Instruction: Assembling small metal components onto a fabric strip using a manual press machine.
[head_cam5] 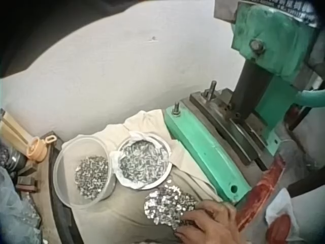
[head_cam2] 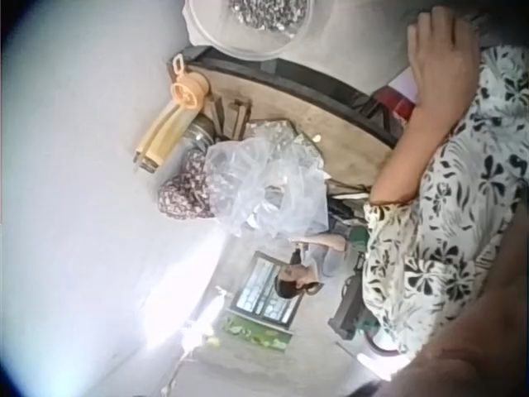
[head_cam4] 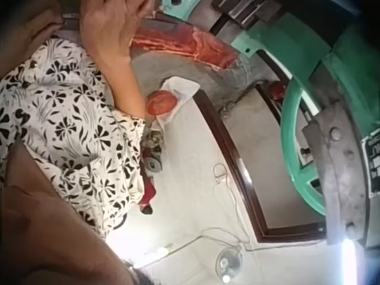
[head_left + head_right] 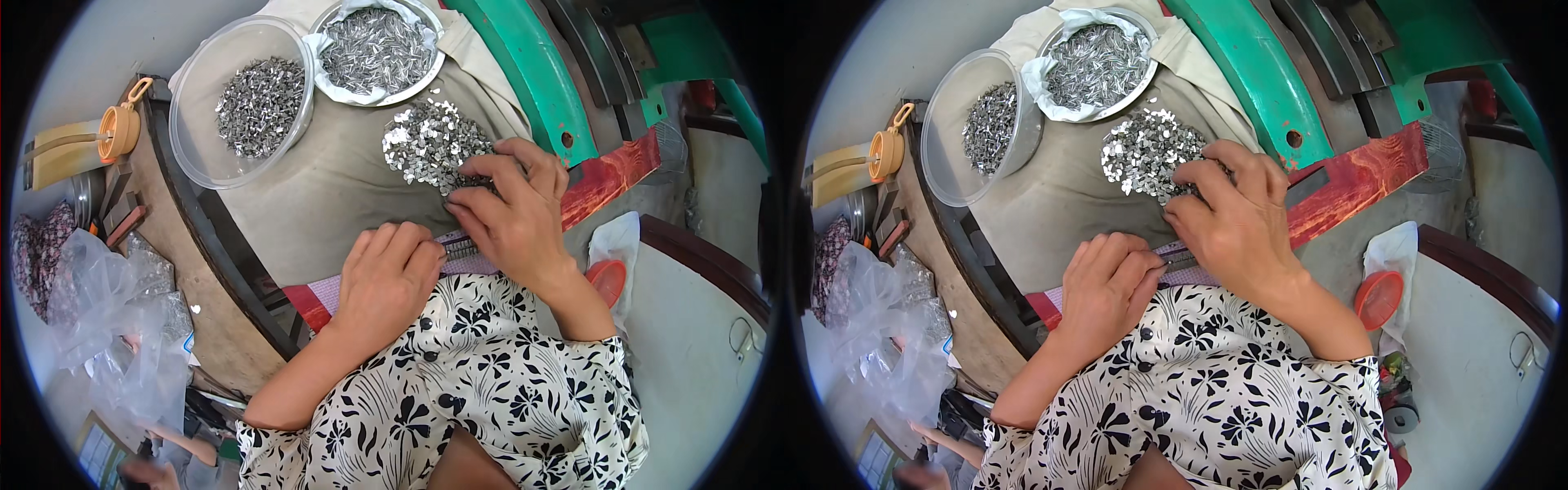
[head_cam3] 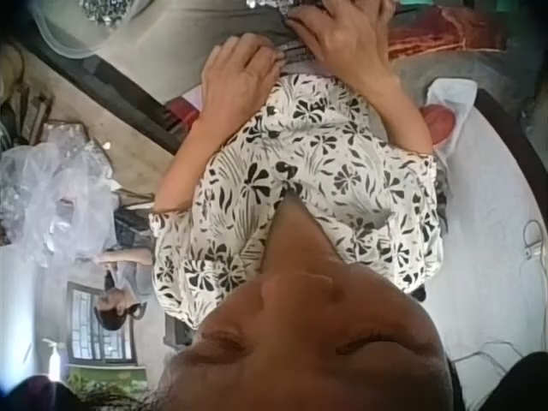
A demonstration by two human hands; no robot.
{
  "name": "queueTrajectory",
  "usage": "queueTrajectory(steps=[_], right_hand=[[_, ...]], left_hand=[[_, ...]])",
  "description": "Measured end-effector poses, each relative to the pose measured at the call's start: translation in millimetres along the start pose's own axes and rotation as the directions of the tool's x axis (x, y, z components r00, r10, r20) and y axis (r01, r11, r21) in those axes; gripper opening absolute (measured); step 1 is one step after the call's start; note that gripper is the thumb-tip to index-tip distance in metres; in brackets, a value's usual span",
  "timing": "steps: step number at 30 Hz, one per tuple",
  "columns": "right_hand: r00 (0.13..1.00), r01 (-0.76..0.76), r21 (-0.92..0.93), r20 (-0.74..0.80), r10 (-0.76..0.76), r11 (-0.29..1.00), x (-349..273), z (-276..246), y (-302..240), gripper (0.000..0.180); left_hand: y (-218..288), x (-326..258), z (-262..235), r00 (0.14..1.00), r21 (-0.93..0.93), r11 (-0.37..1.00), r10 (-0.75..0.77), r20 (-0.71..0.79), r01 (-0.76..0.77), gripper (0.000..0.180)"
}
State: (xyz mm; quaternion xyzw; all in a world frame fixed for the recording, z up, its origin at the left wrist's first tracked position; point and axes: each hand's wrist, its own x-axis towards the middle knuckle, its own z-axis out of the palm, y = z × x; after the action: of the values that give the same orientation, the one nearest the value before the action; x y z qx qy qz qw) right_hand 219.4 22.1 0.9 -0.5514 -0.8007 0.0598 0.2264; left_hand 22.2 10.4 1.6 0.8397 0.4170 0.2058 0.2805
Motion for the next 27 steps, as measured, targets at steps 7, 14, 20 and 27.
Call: queueTrajectory(steps=[7,14,20,27], right_hand=[[0.997,0.072,0.019,0.004,-0.072,0.997,10,8,2,0.017],[0.992,0.102,0.117,0.058,-0.109,0.988,-10,-12,2,0.019],[0.99,0.071,0.143,0.11,-0.087,0.987,-32,-14,-2,0.022],[0.985,0.07,0.166,0.143,-0.094,0.984,-13,-14,13,0.016]], left_hand=[[-1,-5,-3,0.999,-0.041,0.998,-0.049,0.016,0.05,0.025],[-5,-7,-2,0.998,-0.087,0.995,-0.055,0.004,0.055,0.023],[-4,-5,3,0.998,-0.066,0.996,-0.053,-0.019,0.052,0.021],[-1,-8,4,0.999,-0.053,0.998,-0.032,-0.034,0.03,0.027]])
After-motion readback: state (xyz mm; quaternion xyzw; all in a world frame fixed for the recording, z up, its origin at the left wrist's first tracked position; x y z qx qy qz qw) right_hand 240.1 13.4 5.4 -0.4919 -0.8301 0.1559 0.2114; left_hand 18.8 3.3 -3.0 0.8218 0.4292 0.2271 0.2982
